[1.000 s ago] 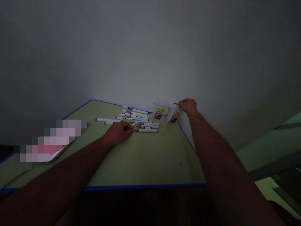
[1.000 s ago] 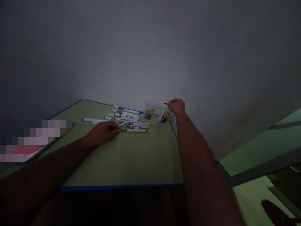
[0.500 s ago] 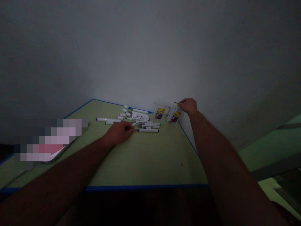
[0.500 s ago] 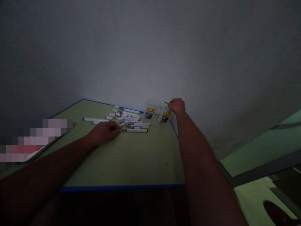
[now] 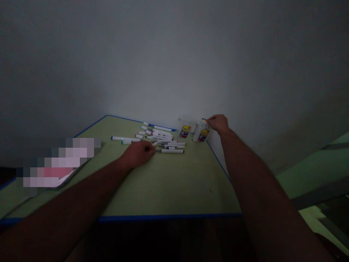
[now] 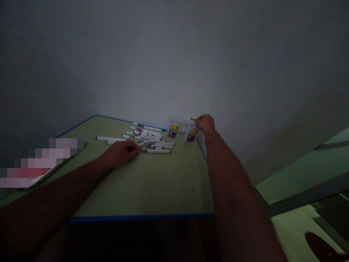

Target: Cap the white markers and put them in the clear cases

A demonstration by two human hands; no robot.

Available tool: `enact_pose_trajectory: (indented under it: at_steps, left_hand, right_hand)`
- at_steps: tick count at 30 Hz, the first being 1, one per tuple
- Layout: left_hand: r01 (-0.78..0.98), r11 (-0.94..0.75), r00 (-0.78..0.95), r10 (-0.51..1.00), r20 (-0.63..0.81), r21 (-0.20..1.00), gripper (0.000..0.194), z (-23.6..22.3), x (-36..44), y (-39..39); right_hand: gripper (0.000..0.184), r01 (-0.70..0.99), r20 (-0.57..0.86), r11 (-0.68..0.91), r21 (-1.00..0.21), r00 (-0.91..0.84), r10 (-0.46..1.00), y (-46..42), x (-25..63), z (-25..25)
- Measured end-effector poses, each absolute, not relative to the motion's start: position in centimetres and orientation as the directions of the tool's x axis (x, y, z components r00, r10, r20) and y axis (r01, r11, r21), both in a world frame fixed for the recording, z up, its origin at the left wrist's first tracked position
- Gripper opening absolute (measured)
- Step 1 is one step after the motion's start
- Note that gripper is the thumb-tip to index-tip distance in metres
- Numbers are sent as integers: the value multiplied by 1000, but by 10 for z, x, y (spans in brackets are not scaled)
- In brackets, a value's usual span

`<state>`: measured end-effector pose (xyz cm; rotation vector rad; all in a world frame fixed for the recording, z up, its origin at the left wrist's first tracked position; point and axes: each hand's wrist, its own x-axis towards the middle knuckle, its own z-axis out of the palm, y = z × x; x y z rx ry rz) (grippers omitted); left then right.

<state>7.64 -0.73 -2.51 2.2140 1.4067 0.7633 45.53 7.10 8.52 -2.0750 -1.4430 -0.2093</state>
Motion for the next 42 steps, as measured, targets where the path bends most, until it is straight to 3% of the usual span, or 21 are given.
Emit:
enact_pose_trajectory:
  at_steps: [10,17,22,26,30,34,42]
  left_hand:
    - [717,-407,361,911,198,566,25,-26,76,-6]
    - [738,-401,360,914,186,542,27,-23,77,-7]
    - [761,-356,296,934,197,543,26,-19,75,-8]
    - [802,-296,210,953,219,519,23,-16,70,-6]
    - [828,-251,147,960,238,502,25,-14,66,-4]
    - [832,-186,56,965,256,522,26,-11,60,-3]
    - [763,-39,-283,877,387,646,27,-7,26,16]
  right_hand:
    - [14,878,499,-203,-433,421,758,67,452,88]
    - [16,889,711,-70,-452,407,574,49,425,91]
    - [11,809,688,107,-578,412,598,26,388,71]
    - [26,729,587,158,-666,382,714,10,361,42]
    - [8,739,536,207,-642,239,810,0,346,12]
    - [16,772,497,221,-596,139,856,-6,348,-10]
    - [20,857,493,219,-467,46,869,-10,355,-17]
